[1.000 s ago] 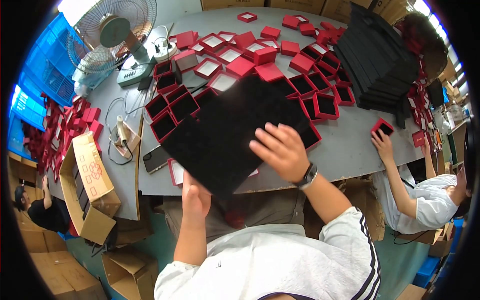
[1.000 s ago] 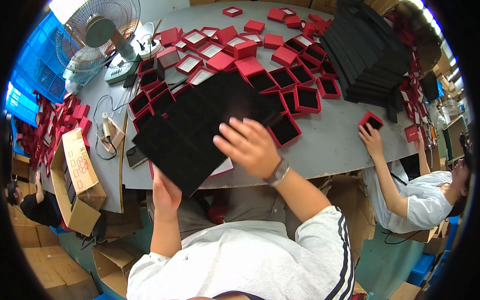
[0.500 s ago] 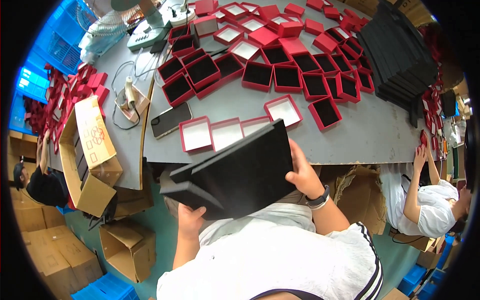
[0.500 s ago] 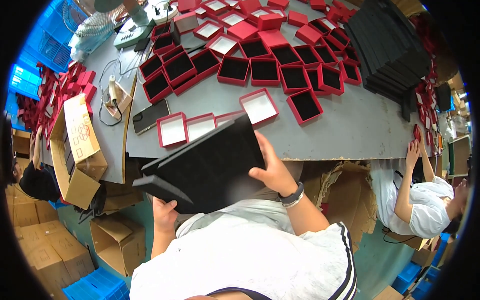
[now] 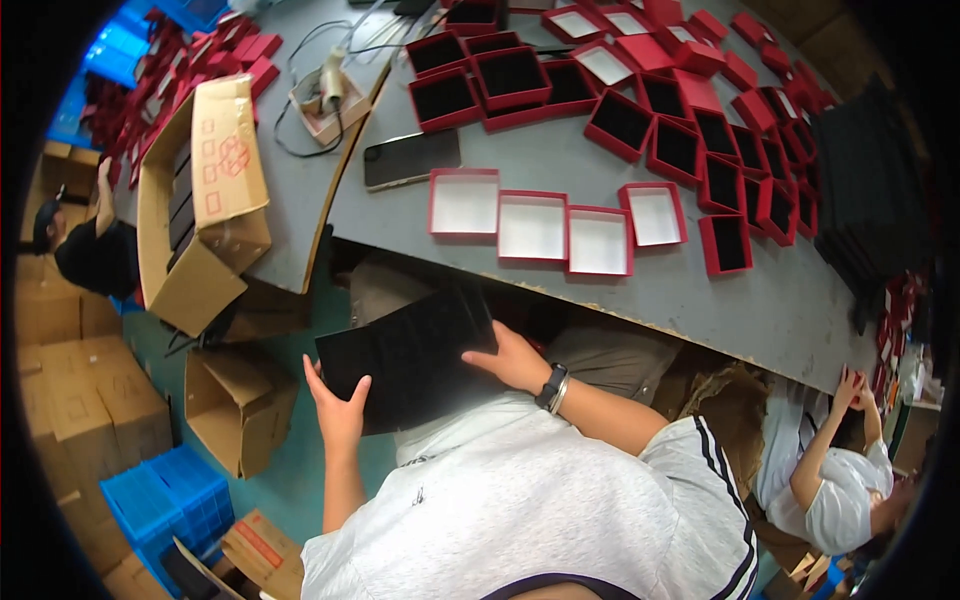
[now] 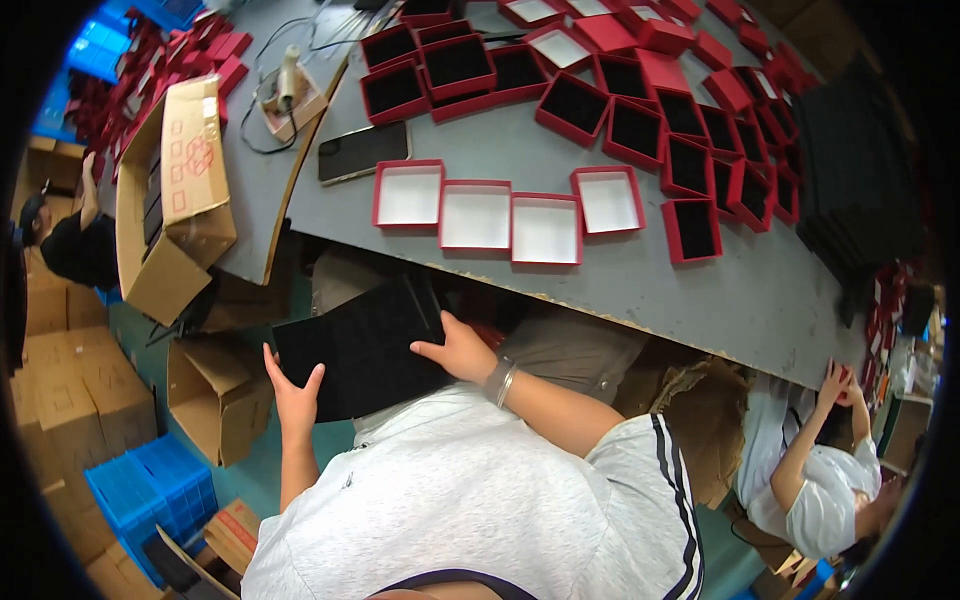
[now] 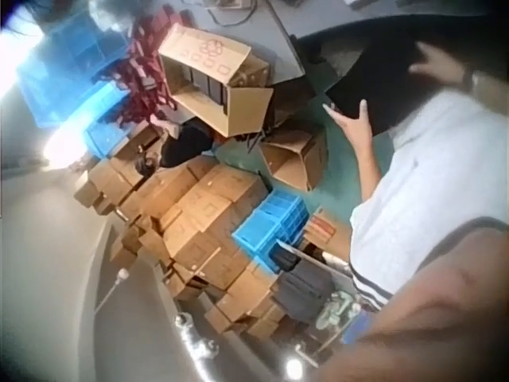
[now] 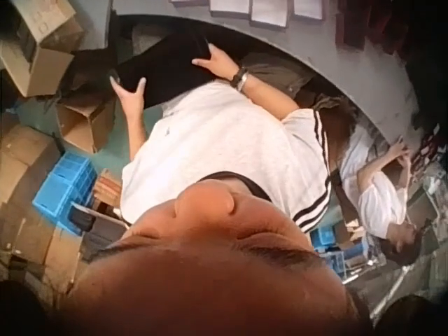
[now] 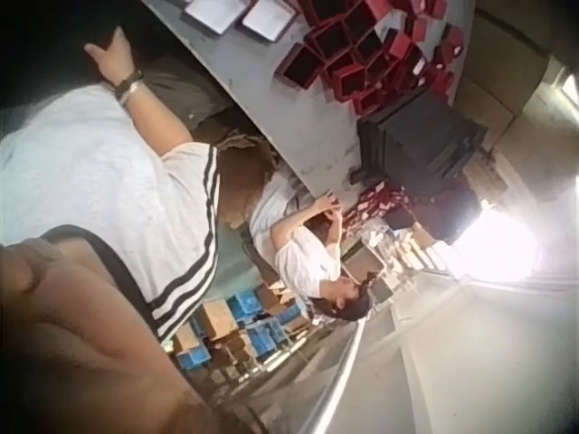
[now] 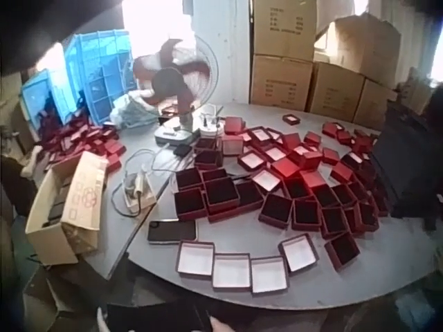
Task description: Assembling small gift boxes by placing black velvet-lined inserts into red box bases.
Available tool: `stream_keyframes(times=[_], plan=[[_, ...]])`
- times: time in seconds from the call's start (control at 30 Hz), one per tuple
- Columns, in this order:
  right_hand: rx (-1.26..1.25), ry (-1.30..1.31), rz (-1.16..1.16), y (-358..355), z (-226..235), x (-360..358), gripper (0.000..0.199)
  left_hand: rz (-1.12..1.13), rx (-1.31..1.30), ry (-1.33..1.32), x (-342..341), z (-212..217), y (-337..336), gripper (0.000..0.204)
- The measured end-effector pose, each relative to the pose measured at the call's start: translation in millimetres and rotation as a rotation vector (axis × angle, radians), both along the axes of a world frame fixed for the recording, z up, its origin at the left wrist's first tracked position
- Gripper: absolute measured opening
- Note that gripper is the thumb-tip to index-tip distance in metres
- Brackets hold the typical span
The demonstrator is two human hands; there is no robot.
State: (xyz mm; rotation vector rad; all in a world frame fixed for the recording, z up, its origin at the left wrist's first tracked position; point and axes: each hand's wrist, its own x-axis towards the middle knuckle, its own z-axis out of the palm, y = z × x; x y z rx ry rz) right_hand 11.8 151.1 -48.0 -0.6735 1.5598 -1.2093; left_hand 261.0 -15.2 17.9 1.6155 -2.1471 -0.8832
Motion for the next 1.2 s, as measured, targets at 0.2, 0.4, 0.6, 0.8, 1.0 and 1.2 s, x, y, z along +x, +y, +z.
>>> stream_keyframes(times=[0.2, 0.4, 0.6, 0.8, 1.0, 1.2], plan=[[0.132, -0.018, -0.006, -9.1, -9.4, 1.7, 0.071, 0.134, -0.053, 0.064, -3.3, -18.7, 2.8, 0.103], [0.057, -0.017, 0.051, -10.6, 17.2, 0.9, 0.080, -0.735, -0.431, -0.232, -43.9, 0.0, -1.2, 0.055], [-0.083, 0.530, -0.066, -6.6, 2.9, 9.8, 0.072, -0.793, -0.404, -0.344, -96.6, -19.5, 15.6, 0.063], [0.241, 0.296, 0.142, -11.3, 12.7, 8.5, 0.064, -0.752, -0.419, -0.257, -98.0, -35.5, 7.7, 0.052], [0.250, -0.076, 0.210, -5.2, -3.0, -2.9, 0.038, -0.736, -0.419, -0.284, -97.5, -36.1, 8.9, 0.043], [-0.027, -0.044, -0.009, 38.4, 62.0, -39.7, 0.028, -0.760, -0.405, -0.278, -97.3, -38.4, 6.4, 0.044]])
